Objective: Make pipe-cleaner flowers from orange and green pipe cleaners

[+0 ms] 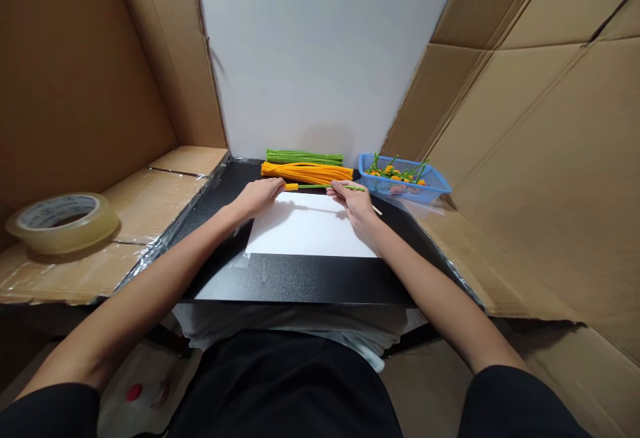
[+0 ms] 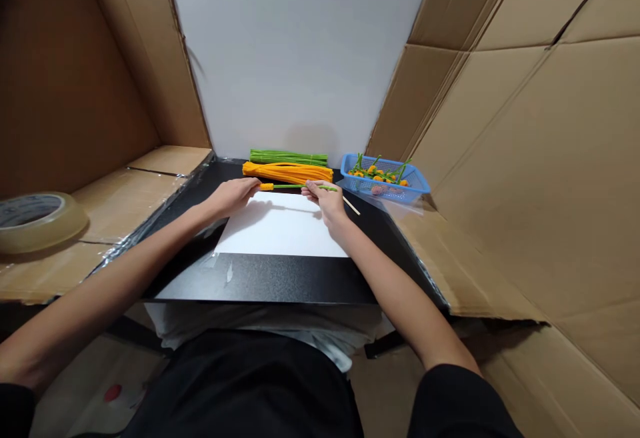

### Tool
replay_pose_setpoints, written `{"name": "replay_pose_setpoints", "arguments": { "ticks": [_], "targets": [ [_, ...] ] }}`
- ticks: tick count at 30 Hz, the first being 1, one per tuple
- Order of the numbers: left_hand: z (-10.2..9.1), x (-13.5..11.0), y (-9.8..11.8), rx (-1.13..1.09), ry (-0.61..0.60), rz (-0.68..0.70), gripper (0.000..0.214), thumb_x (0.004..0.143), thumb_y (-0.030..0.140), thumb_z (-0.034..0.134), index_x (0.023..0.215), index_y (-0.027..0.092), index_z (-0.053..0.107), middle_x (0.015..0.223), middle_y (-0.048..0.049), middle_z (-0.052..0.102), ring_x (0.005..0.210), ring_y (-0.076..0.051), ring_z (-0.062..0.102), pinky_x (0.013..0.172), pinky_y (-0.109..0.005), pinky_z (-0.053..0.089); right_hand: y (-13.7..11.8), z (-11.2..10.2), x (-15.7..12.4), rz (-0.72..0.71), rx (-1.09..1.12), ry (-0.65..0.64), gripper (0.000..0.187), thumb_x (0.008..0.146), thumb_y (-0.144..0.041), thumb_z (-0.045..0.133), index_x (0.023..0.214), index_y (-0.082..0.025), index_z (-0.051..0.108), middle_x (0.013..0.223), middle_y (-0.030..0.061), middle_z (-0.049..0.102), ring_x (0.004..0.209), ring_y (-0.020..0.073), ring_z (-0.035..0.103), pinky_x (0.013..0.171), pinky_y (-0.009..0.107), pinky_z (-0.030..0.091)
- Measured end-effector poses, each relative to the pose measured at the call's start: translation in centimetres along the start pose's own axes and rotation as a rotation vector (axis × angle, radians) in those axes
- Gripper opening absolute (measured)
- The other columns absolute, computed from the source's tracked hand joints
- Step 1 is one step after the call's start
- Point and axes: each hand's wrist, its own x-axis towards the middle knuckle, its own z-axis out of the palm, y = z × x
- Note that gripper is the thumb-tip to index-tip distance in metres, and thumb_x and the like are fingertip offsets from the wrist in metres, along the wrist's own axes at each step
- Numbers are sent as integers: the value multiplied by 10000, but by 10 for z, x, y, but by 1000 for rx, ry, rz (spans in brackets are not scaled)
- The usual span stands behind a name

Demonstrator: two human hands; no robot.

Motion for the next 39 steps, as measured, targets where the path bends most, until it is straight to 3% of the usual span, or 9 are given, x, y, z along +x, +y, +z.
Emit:
{"name": "replay_pose_setpoints", "arguments": {
  "ticks": [2, 5, 10, 16, 20, 25, 31, 35, 39],
  "targets": [
    [-2, -1, 1, 83, 54, 18, 299, 1021, 303, 434, 1204, 165, 626, 1182, -146, 703, 1096, -296, 650, 882, -361, 477, 3, 2, -3, -2, -13, -45, 346, 637, -421, 941, 755, -183, 719, 719, 32, 763, 679, 130, 717, 670, 237, 591],
    [-1, -4, 21, 123, 216, 123, 458, 985, 404, 547, 1334, 107, 567, 1269, -188, 669, 1199, -335, 597, 999, -424, 447, 11, 13, -12, -42, -35, -134, 424, 582, -495, 947, 778, -180, 742, 716, 44, 765, 710, 169, 742, 724, 294, 618],
    [-2, -7, 49, -1, 279, 186, 260, 1025, 297, 478, 1082, 176, 701, 986, -93, 756, 902, -224, 691, 740, -298, 465, 10, 24, -21, -72, -22, -250, 488, 541, -536, 940, 832, -185, 765, 781, 44, 784, 762, 191, 763, 784, 322, 618],
    [-7, -6, 32, 0, 365, 193, 260, 1002, 233, 490, 961, 178, 742, 907, -78, 768, 832, -200, 689, 674, -273, 442, 0, 14, -13, -65, -34, -210, 473, 515, -508, 959, 796, -178, 770, 760, 50, 780, 715, 166, 741, 735, 287, 603],
    [-11, -5, 23, 9, 377, 254, 264, 985, 201, 492, 937, 180, 750, 888, -71, 771, 821, -201, 681, 689, -280, 454, -4, 11, -9, -71, -58, -270, 464, 492, -504, 966, 764, -176, 780, 730, 42, 774, 673, 148, 723, 680, 263, 588],
    [-17, -2, 17, 10, 397, 370, 269, 961, 148, 492, 892, 189, 748, 900, -48, 786, 830, -200, 675, 700, -285, 467, -11, 10, -7, -145, -119, -346, 443, 497, -513, 959, 722, -178, 777, 665, 39, 759, 611, 145, 701, 591, 255, 560],
    [-20, 1, 10, -33, 446, 442, 268, 932, 114, 500, 870, 188, 751, 831, -40, 780, 766, -187, 653, 701, -289, 476, -17, 10, -7, -248, -166, -352, 394, 559, -502, 937, 718, -177, 782, 662, 44, 756, 600, 157, 698, 598, 285, 572],
    [-20, -1, 10, -51, 393, 411, 288, 957, 141, 474, 895, 185, 752, 874, -59, 779, 822, -193, 673, 738, -292, 486, -19, 4, -5, -224, -222, -357, 415, 590, -521, 917, 762, -163, 795, 714, 72, 774, 652, 185, 731, 623, 307, 591],
    [-17, -2, 13, -82, 265, 323, 282, 970, 191, 476, 928, 187, 755, 937, -82, 772, 892, -207, 692, 778, -292, 490, -15, -4, 3, -127, -272, -392, 493, 566, -577, 904, 796, -153, 803, 756, 92, 788, 698, 203, 751, 624, 301, 600]
  ]
}}
